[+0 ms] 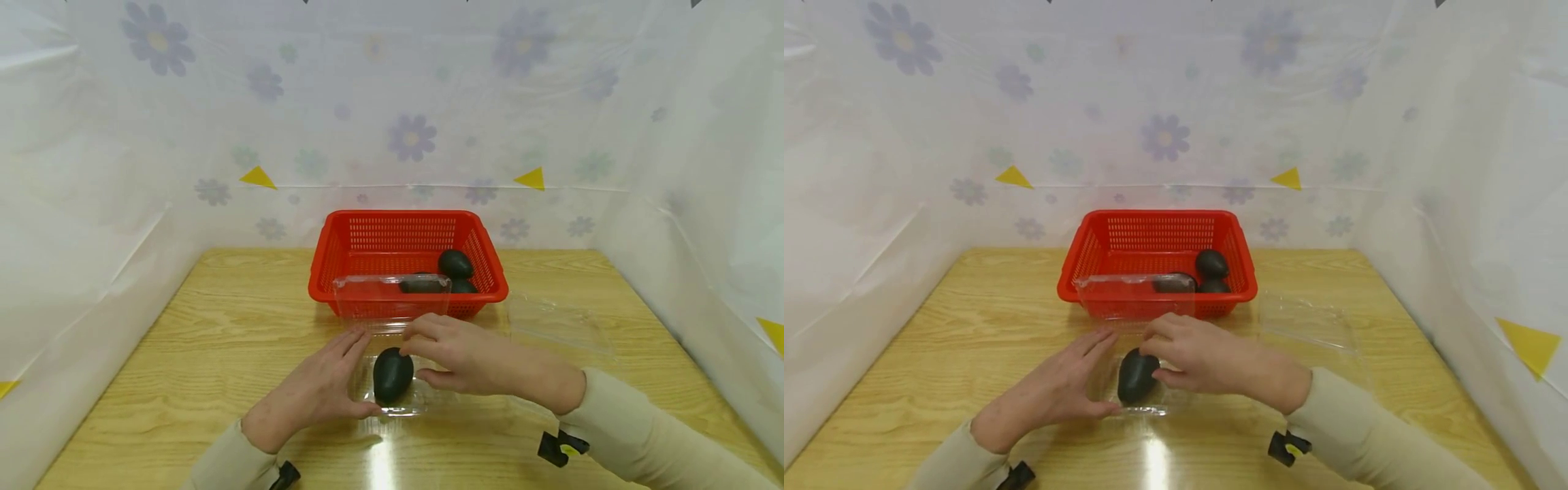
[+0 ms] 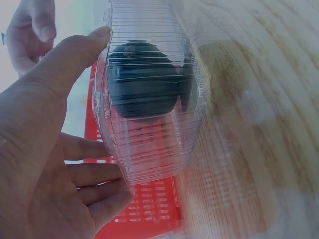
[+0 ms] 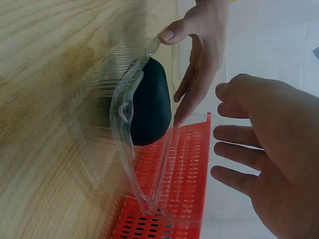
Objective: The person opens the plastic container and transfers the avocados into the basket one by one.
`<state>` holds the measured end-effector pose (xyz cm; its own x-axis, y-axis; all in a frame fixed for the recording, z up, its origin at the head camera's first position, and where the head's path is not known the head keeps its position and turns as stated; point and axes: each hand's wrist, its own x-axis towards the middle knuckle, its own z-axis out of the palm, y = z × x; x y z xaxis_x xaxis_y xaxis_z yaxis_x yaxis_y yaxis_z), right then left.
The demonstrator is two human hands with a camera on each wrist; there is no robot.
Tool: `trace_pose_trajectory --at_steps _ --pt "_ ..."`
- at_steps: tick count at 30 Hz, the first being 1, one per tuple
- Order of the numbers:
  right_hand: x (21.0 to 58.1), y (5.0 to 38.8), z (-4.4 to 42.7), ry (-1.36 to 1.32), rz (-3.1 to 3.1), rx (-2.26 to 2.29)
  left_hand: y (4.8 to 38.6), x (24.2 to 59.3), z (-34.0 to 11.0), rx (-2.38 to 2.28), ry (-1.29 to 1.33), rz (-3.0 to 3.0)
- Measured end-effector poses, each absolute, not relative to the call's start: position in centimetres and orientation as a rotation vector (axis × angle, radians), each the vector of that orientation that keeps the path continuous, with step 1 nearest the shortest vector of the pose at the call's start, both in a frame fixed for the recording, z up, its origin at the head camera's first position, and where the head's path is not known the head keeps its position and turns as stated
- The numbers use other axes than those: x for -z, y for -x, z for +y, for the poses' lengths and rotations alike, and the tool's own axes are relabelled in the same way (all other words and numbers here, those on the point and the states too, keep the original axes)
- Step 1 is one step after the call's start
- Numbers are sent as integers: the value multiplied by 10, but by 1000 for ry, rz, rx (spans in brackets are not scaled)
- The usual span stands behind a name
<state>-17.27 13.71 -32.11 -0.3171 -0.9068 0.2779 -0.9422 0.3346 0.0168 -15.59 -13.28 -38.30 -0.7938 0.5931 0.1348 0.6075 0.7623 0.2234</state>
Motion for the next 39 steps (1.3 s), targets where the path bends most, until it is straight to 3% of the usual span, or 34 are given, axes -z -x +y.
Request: trace_pose_trajectory --at_steps 16,39 --pt "355 180 127 -1684 -2502 -153 157 385 -133 377 1003 -2877" --pt "366 185 120 -1596 -2676 -223 156 384 -133 363 993 -2893"
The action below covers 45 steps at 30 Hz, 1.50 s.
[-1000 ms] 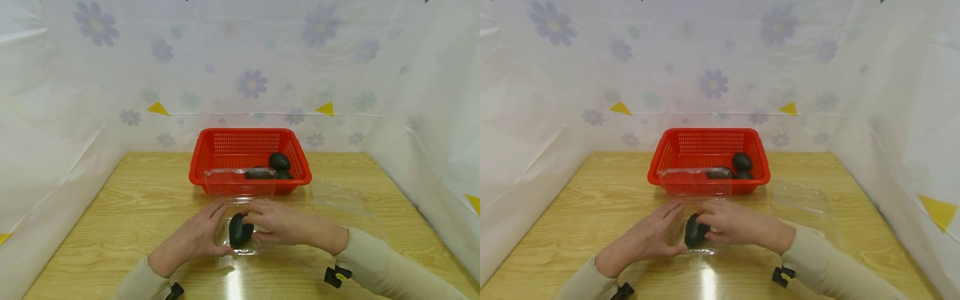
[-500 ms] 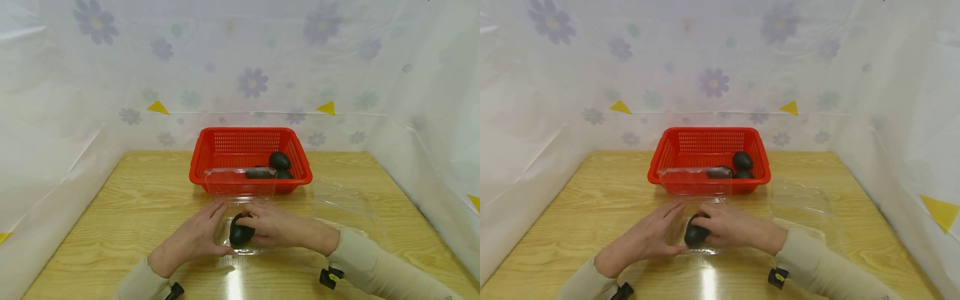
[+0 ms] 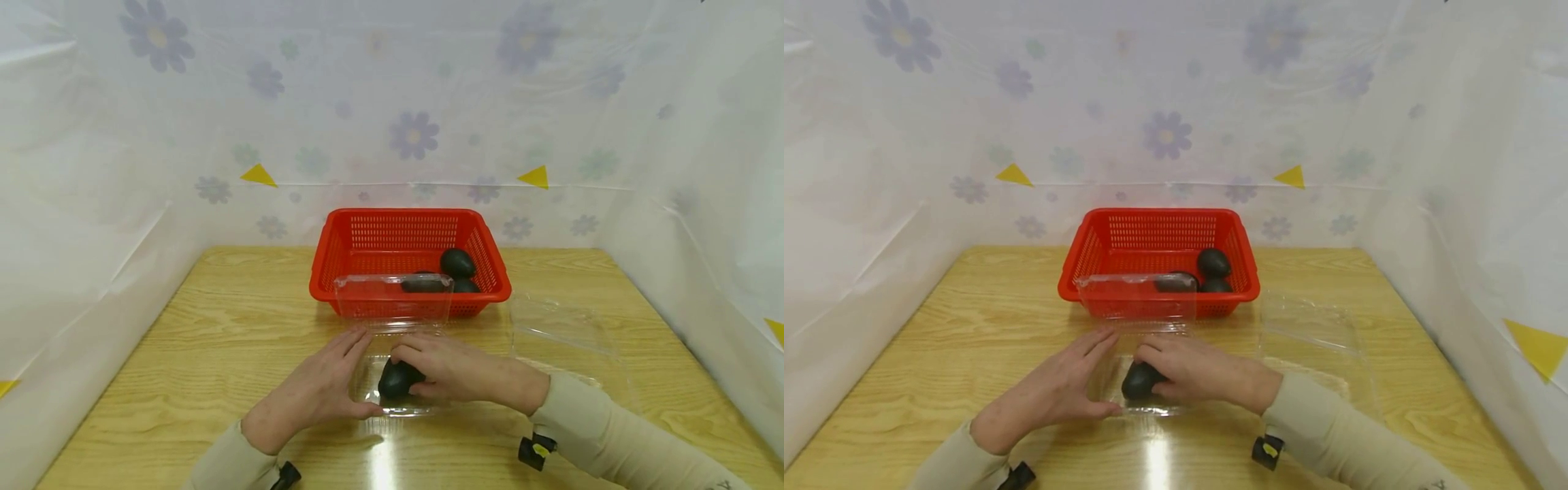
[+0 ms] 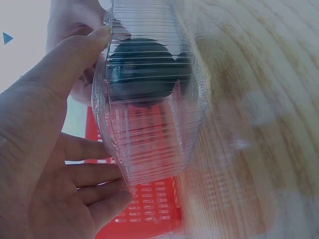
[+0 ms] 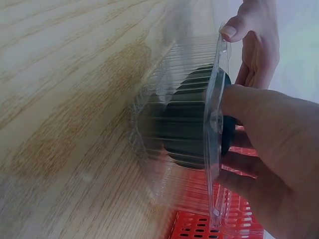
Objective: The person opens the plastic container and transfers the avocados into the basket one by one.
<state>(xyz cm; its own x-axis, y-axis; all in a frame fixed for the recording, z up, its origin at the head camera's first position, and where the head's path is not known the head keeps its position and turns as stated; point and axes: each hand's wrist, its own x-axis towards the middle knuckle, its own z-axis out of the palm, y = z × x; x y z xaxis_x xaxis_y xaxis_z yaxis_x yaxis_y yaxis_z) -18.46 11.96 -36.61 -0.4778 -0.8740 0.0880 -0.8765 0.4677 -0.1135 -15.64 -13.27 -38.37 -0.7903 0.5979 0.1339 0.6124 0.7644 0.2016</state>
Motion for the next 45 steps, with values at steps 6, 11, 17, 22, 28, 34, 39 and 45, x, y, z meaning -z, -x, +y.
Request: trace_pose_trajectory --at_steps 6,11,17,22,28,34,39,45 --pt "367 187 120 -1583 -2676 -225 156 384 -133 372 980 -2919" --pt "367 189 121 -1589 -2723 -226 157 384 -133 372 982 -2920" --pt "369 190 123 -1576 -2767 -227 157 384 -133 364 992 -2894" --pt "368 189 125 -1572 -2764 -231 157 384 -132 366 982 -2900" --pt "366 188 127 -1590 -2737 -217 157 383 -132 379 971 -2929" --pt "361 188 130 -1586 -2639 -212 157 382 -132 386 968 -2936" --pt "347 184 131 -1538 -2643 -184 156 382 -132 394 975 -2922" --pt "326 181 132 -1472 -2633 -166 156 383 -132 398 971 -2913"
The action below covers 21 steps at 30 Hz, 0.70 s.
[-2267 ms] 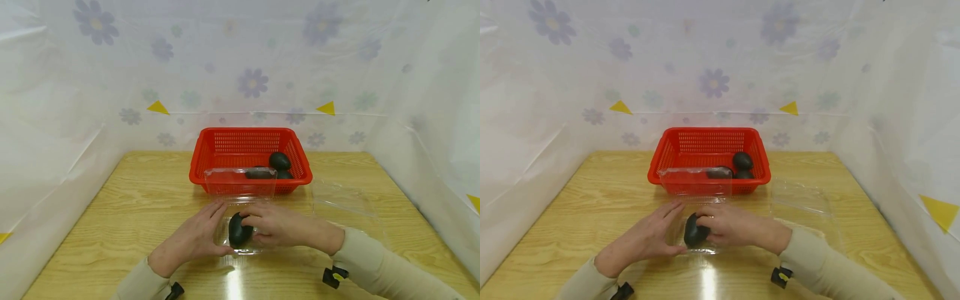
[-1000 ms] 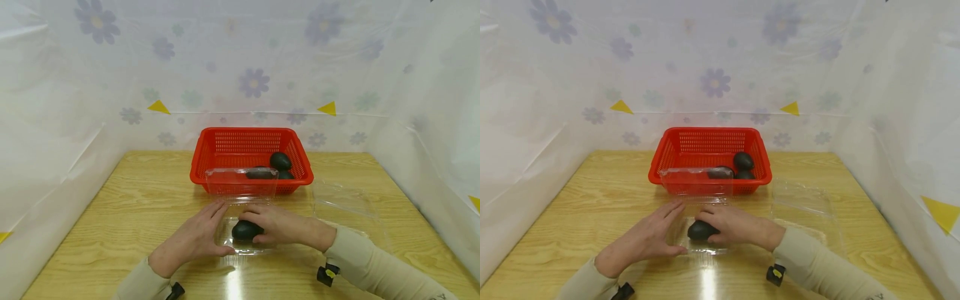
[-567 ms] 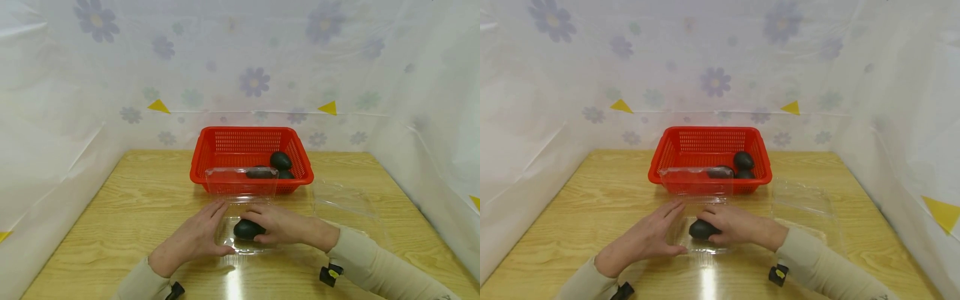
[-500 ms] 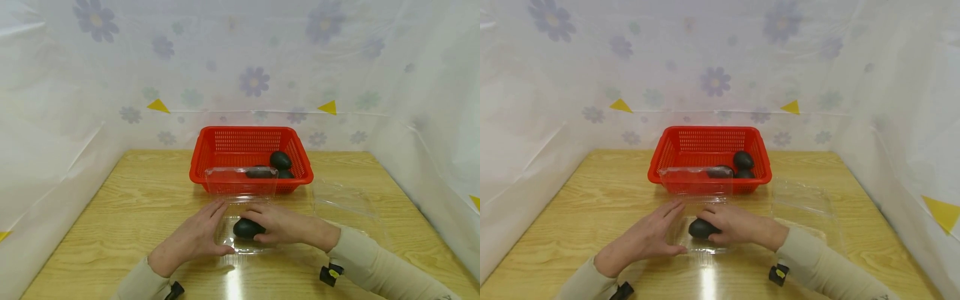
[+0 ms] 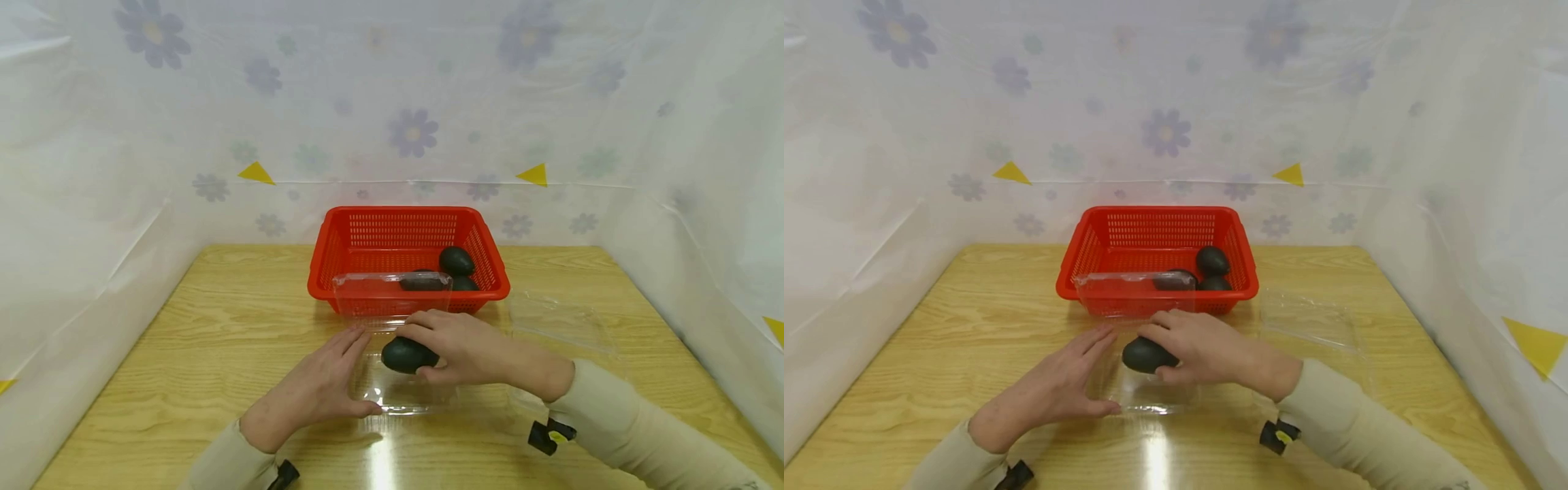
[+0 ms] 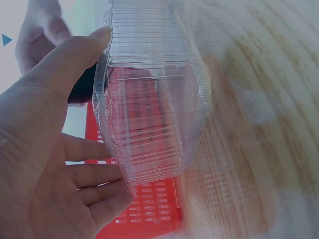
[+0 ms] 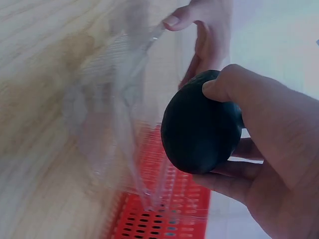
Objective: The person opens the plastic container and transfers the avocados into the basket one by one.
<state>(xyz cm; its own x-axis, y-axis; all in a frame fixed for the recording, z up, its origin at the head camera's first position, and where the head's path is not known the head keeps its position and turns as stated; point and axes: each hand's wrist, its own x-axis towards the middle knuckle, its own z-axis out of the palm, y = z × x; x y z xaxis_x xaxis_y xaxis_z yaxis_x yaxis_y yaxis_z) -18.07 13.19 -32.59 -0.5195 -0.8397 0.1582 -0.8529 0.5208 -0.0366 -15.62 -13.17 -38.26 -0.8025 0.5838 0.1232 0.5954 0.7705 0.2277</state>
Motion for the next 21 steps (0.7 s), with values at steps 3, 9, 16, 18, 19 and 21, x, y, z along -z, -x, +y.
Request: trace_pose_trajectory --at_steps 3,9,16,18,19,21 --pt "316 180 133 -1447 -2631 -153 156 383 -132 397 975 -2902" --pt "298 180 135 -1426 -2582 -160 156 383 -133 397 979 -2905" --pt "276 184 135 -1379 -2554 -193 156 382 -133 416 977 -2916" --pt "269 185 134 -1364 -2563 -220 156 383 -133 417 978 -2916" --pt "266 185 134 -1355 -2568 -237 156 383 -133 418 977 -2918" --pt "260 185 133 -1340 -2585 -266 156 383 -133 422 972 -2926"
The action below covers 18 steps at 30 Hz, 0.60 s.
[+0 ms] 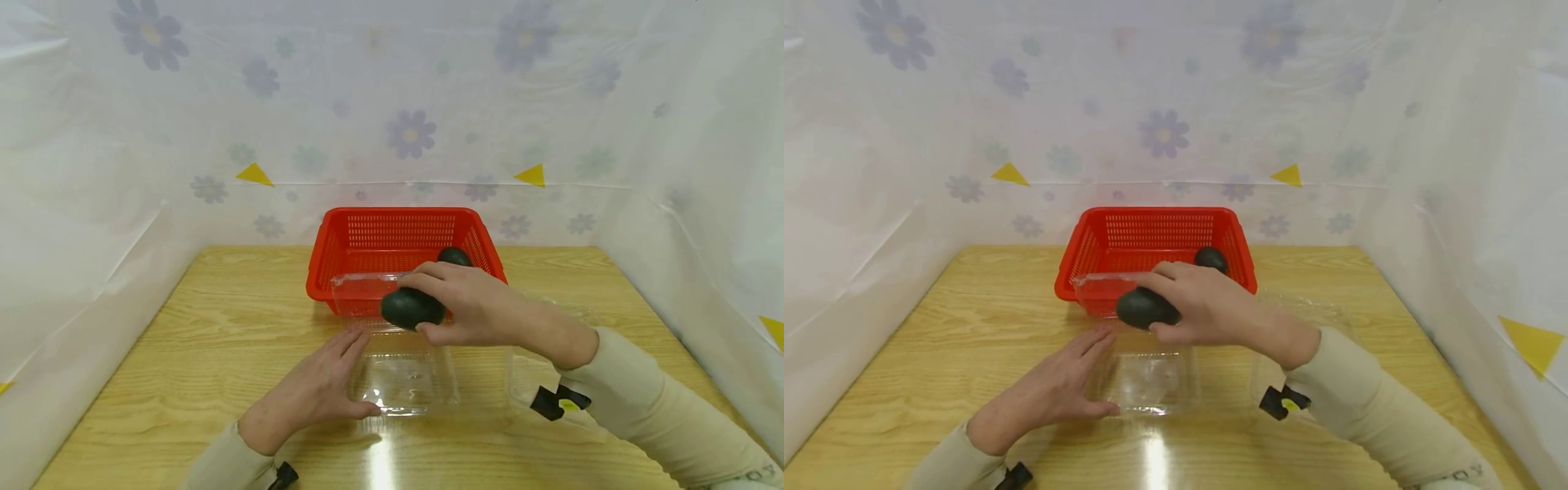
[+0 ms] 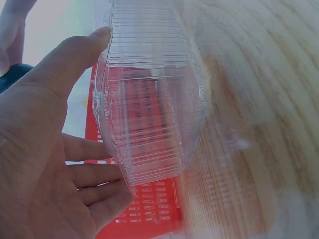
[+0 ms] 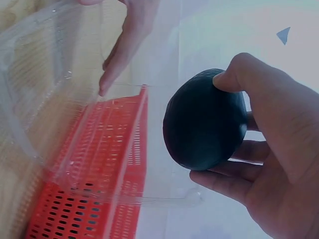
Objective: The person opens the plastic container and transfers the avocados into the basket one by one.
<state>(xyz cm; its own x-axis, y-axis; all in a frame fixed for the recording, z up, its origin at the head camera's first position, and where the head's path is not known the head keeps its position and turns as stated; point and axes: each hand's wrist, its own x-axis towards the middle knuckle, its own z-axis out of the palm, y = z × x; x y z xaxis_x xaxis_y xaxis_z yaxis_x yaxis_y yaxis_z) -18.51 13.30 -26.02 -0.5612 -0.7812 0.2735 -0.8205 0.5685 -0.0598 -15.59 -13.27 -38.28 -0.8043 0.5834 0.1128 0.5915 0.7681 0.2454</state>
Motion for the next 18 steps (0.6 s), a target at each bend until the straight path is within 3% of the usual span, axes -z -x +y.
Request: trace_pose_trajectory --at_steps 18 --pt "217 203 131 -1288 -2554 -476 156 382 -133 409 975 -2960"
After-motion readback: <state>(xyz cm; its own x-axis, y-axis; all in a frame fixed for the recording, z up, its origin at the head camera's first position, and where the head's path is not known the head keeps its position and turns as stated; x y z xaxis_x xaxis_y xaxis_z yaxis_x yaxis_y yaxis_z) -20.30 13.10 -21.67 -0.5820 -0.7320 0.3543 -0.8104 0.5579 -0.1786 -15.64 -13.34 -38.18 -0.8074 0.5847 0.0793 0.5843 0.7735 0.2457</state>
